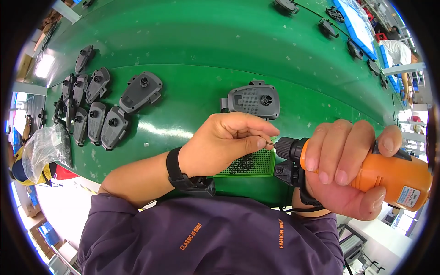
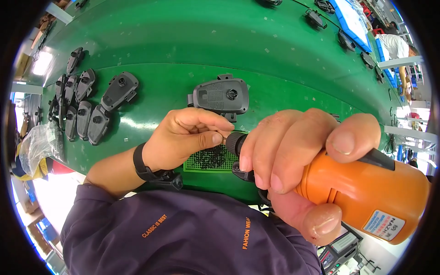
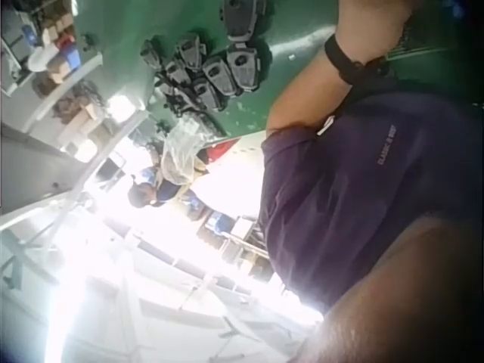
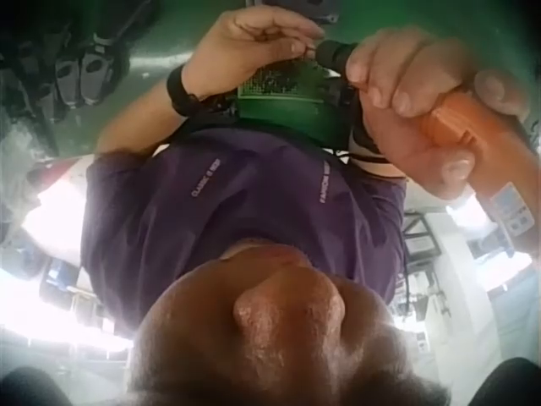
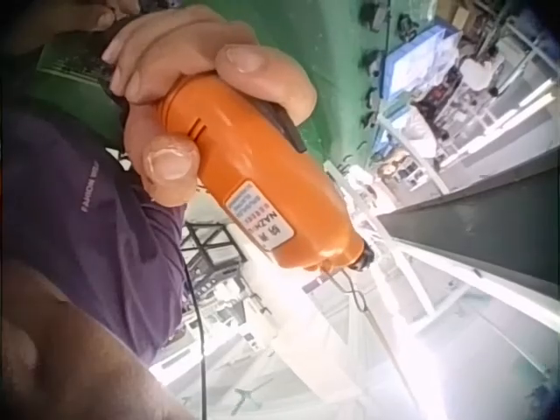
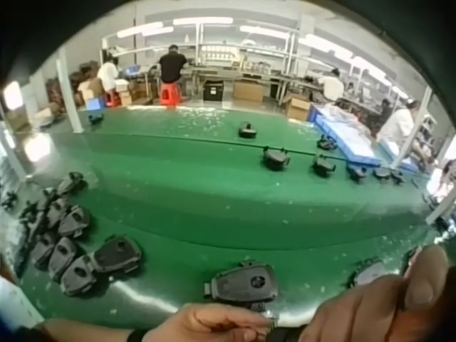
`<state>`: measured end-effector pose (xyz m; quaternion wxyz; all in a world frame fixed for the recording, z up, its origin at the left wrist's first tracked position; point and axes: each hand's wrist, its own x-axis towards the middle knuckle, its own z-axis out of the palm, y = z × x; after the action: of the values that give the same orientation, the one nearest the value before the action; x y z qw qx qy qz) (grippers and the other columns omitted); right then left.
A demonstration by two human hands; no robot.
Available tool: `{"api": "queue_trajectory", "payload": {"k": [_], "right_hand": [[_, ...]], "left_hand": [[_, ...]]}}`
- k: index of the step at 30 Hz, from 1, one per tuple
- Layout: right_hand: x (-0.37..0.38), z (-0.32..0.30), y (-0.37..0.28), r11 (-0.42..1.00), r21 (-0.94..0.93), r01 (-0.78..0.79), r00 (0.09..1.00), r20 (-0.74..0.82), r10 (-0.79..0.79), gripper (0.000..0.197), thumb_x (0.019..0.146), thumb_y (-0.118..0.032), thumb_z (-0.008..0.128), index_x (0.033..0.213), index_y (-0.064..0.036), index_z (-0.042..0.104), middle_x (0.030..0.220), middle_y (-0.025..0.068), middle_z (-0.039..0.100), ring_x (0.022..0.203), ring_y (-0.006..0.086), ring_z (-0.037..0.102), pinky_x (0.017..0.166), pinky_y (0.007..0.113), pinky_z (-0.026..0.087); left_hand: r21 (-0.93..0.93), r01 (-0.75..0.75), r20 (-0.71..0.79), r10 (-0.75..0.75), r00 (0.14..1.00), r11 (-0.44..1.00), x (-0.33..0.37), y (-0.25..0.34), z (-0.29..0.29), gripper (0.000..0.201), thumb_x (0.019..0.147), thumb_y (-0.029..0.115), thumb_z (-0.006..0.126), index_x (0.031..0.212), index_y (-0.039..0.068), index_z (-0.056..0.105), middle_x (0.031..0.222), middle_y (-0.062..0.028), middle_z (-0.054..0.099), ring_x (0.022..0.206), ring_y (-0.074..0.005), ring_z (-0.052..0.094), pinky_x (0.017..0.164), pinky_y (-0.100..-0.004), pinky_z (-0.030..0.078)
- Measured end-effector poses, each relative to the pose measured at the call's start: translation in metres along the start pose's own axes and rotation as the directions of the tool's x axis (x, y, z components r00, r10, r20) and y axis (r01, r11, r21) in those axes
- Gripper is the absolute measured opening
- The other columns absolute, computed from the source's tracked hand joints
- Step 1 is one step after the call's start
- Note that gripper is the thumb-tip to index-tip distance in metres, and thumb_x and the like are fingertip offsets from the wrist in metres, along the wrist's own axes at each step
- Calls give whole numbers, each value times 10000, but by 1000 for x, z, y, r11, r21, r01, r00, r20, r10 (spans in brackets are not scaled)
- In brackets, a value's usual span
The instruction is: The person picks up a car phone mount, places a screw into a hole by hand, and drives it in using a power screwdriver. They repeat this process for a second screw on the same mount before setting it aside and starting on another.
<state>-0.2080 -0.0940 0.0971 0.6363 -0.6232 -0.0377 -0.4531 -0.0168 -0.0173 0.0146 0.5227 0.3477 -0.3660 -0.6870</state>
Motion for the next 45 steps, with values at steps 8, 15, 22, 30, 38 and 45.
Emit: {"api": "queue_trajectory", "payload": {"k": [8,15,22,30,38,45], "right_hand": [[1,-2,4,998,-65,12,999,-33,-14,464,984,-346,646,1336,-116,451,832,33,579,692,164,563,695,360,506],[35,-54,28,993,-116,37,963,-260,-66,403,1008,-348,506,1312,-84,515,811,49,554,667,174,521,693,387,483],[47,-64,56,982,-175,-77,956,-293,22,340,987,-321,515,1225,-79,533,743,42,530,620,170,525,648,378,486],[46,-60,72,961,-229,-155,919,-391,56,288,966,-306,576,1146,-87,524,708,39,520,584,169,523,602,359,487],[44,-66,84,965,-207,-161,943,-321,88,249,956,-297,613,1063,-102,500,696,35,506,560,162,503,570,343,475],[48,-55,79,952,-195,-237,913,-380,149,266,956,-309,630,1023,-98,483,686,27,485,550,150,486,562,334,474]], "left_hand": [[728,-480,189,530,827,490,4,16,-6,186,887,-54,710,1057,18,733,960,-114,767,1096,-321,722,870,-360,588],[860,-370,175,477,861,352,13,23,-22,163,822,-30,757,969,20,707,1088,-119,752,1158,-330,688,926,-404,573],[924,-383,344,411,844,13,16,11,-33,198,743,-25,777,908,24,679,1255,-118,700,1227,-340,632,985,-447,548],[925,-375,316,428,847,59,18,8,-34,201,748,-23,777,912,24,671,1217,-118,717,1201,-336,653,998,-458,547],[932,-357,293,448,845,62,18,3,-35,152,785,-2,762,887,27,653,1214,-108,725,1199,-324,663,1007,-457,546],[933,-357,296,466,833,44,16,-1,-36,146,802,6,751,895,34,643,1239,-91,719,1196,-312,670,1013,-461,543]]}}
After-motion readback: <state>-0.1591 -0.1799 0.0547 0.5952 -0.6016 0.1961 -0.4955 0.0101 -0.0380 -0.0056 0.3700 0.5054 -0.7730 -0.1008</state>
